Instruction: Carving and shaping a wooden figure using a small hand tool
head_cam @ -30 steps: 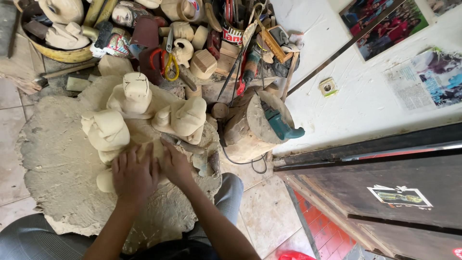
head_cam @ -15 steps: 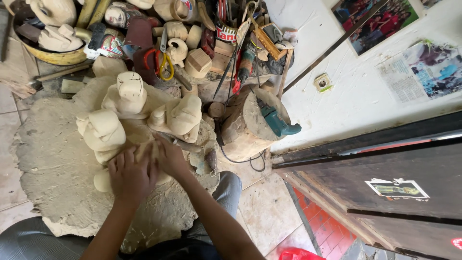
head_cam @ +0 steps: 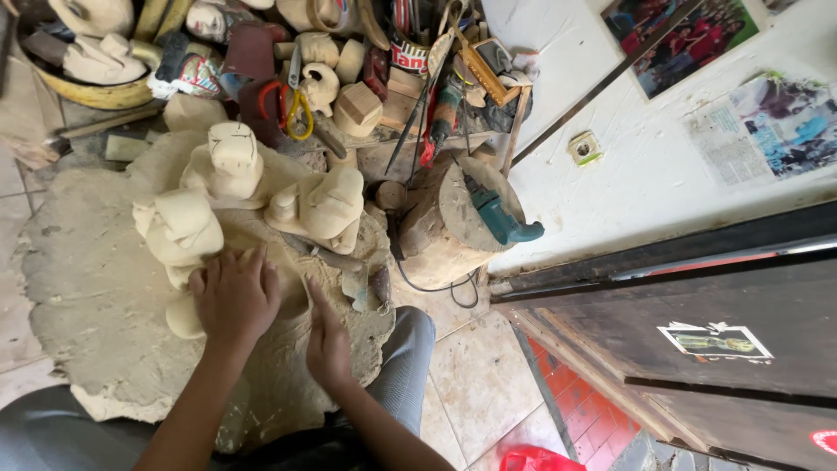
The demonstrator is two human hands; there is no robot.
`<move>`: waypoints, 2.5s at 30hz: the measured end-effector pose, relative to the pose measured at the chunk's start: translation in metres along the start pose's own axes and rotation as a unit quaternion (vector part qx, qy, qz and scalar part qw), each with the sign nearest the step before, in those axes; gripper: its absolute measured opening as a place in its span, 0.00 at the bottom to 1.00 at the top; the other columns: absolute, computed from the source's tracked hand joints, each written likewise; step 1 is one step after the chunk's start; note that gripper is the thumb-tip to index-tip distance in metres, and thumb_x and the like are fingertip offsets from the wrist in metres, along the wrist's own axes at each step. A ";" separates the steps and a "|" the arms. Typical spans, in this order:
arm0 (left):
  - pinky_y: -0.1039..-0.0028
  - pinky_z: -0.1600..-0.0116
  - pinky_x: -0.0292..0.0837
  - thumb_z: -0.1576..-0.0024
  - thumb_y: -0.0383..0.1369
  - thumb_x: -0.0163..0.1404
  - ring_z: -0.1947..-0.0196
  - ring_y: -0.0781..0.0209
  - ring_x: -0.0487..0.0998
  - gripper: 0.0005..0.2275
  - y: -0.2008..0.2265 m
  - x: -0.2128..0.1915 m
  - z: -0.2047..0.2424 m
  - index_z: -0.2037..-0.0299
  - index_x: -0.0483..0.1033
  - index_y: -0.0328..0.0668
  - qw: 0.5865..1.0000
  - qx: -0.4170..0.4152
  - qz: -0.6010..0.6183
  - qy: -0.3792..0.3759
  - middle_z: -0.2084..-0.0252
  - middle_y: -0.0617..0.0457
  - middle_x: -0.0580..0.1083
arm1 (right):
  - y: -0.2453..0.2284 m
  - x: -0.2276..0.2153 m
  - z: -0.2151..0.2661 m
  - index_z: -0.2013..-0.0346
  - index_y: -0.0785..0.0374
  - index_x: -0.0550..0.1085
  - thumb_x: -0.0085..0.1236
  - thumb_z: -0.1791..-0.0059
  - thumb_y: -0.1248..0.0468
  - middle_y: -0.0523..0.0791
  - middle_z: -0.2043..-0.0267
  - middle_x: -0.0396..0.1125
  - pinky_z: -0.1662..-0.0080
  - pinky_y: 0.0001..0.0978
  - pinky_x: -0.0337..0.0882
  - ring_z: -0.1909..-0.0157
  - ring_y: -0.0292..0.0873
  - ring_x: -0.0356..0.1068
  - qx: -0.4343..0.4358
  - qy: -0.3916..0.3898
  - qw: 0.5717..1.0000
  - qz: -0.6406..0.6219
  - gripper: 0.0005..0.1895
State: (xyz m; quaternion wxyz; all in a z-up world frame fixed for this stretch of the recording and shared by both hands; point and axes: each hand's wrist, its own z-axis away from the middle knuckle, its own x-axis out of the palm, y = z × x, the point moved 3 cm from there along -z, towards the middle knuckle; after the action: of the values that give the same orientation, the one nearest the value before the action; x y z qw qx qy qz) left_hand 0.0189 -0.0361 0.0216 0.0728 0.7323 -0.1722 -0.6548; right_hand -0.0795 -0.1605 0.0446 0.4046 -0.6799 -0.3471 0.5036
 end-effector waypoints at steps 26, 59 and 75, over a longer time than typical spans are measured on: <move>0.55 0.37 0.52 0.33 0.44 0.37 0.44 0.48 0.75 0.18 0.008 0.030 -0.006 0.46 0.78 0.48 0.996 -0.037 -0.066 0.048 0.55 0.44 0.76 | 0.031 0.017 -0.014 0.29 0.65 0.62 0.37 0.42 0.68 0.56 0.33 0.62 0.37 0.47 0.65 0.34 0.56 0.62 -0.029 0.005 1.000 -0.007 0.24; 0.49 0.49 0.73 0.32 0.43 0.34 0.35 0.49 0.67 0.19 0.009 0.017 -0.010 0.42 0.77 0.51 0.992 -0.107 -0.002 -0.068 0.46 0.44 0.72 | 0.014 0.020 -0.023 0.31 0.62 0.64 0.35 0.41 0.67 0.53 0.36 0.65 0.38 0.46 0.68 0.36 0.53 0.65 -0.011 0.019 1.000 0.018 0.23; 0.49 0.37 0.51 0.29 0.41 0.39 0.48 0.49 0.68 0.12 0.019 0.017 0.012 0.50 0.72 0.45 0.992 0.014 -0.070 0.101 0.58 0.48 0.68 | 0.018 0.021 -0.069 0.33 0.50 0.69 0.39 0.40 0.59 0.50 0.42 0.71 0.37 0.47 0.68 0.38 0.53 0.68 0.055 -0.011 0.998 0.040 0.21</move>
State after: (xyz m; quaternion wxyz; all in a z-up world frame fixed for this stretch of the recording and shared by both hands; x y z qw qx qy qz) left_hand 0.0054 -0.0585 0.0102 0.0334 0.8057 -0.1212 -0.5788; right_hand -0.0065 -0.1635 0.0314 0.4172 -0.6639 -0.2961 0.5454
